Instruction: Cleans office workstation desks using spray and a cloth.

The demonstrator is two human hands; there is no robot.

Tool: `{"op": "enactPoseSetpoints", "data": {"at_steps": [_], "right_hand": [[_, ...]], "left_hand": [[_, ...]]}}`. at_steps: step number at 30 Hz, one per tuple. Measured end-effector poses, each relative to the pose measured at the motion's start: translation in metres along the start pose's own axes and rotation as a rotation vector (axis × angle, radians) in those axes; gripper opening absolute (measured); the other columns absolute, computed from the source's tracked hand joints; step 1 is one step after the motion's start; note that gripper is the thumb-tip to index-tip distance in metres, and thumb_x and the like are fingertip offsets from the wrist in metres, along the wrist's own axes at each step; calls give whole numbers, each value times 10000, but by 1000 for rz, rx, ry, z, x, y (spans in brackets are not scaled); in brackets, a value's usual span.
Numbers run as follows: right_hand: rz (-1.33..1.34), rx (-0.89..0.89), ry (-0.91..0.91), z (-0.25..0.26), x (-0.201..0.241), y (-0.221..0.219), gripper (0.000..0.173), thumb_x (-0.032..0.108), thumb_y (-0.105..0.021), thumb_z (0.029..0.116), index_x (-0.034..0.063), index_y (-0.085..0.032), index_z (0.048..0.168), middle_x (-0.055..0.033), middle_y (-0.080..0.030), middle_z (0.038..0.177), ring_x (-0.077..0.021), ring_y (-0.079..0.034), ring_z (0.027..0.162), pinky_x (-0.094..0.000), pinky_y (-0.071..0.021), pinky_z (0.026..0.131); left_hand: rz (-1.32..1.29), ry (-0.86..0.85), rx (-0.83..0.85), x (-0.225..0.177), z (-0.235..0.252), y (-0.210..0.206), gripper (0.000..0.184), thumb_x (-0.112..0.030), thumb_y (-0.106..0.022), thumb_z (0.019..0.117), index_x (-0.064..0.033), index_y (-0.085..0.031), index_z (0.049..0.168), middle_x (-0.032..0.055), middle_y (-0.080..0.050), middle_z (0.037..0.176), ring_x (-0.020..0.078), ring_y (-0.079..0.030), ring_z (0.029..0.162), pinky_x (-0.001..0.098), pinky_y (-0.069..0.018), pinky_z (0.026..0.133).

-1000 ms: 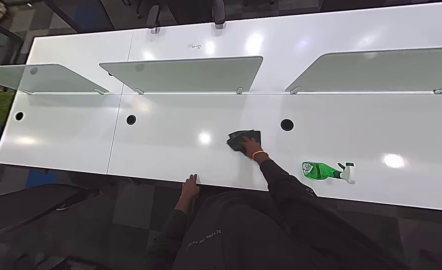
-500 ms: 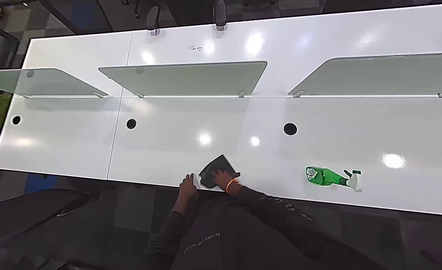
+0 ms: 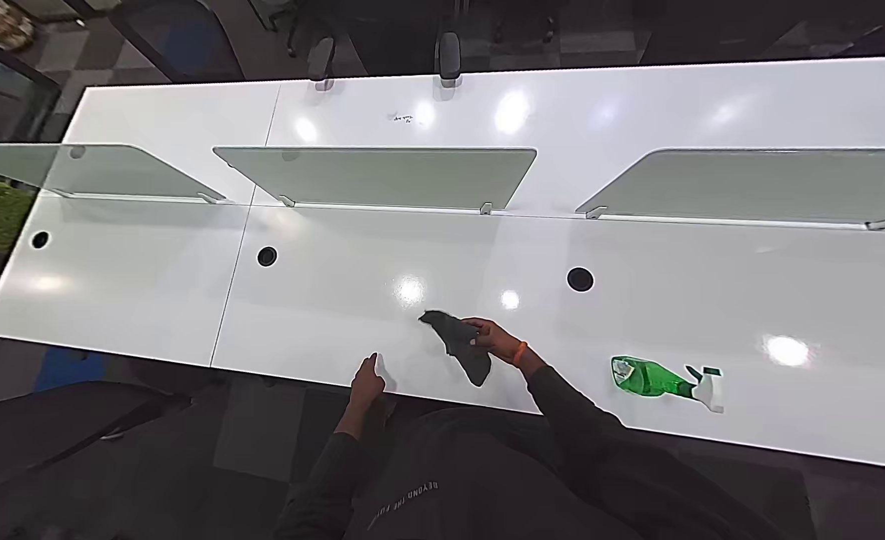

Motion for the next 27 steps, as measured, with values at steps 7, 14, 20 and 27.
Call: {"op": "enactPoseSetpoints", "data": {"at_steps": [7,14,20,27], "right_hand": [[-846,-367,-613,-53,-50,75,511,271,-720,901,44,-618,1347,-210,-708,1188,-359,-693,1084,-581,-557,913],[-1337,-528,-568,-69,-11,46,279,218,-544,970,55,-693,1140,-182,-716,1137,-368,-688,1100,-572,-557,871],[-1510,-94,-200,-21,-30,0,537,178,-599,968,298,-556,1489,-57,-375,1661,-375,-263,1555,-682,-227,1204],[-1589,16,-355,33,-41,26,889,292,-811,840,435,-357,1591,-5,-100,1754,-444,-30,1591,-830,-81,1140]], "left_hand": [[12,-7,36,-4,7,-15,827,-80,-693,829,-110,-378,1593,192,-485,1548,373,-506,1405,627,-459,1096],[171,-29,40,-43,23,-20,840,-106,-681,823,-197,-385,1603,168,-358,1647,400,-428,1459,676,-432,1082],[371,-217,77,-101,48,-18,927,-74,-731,768,-253,-380,1607,126,-217,1716,429,-241,1552,709,-345,1129],[537,-262,267,-172,85,-8,1066,-65,-780,748,-359,-272,1638,177,-112,1730,600,-325,1438,837,-291,1050]]}}
Point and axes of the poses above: each hand's wrist, its own z-axis towards the middle knuckle, its own y-axis out of the back of the hand, x = y × z, the point moved 8 cm from there along z, towards the middle knuckle
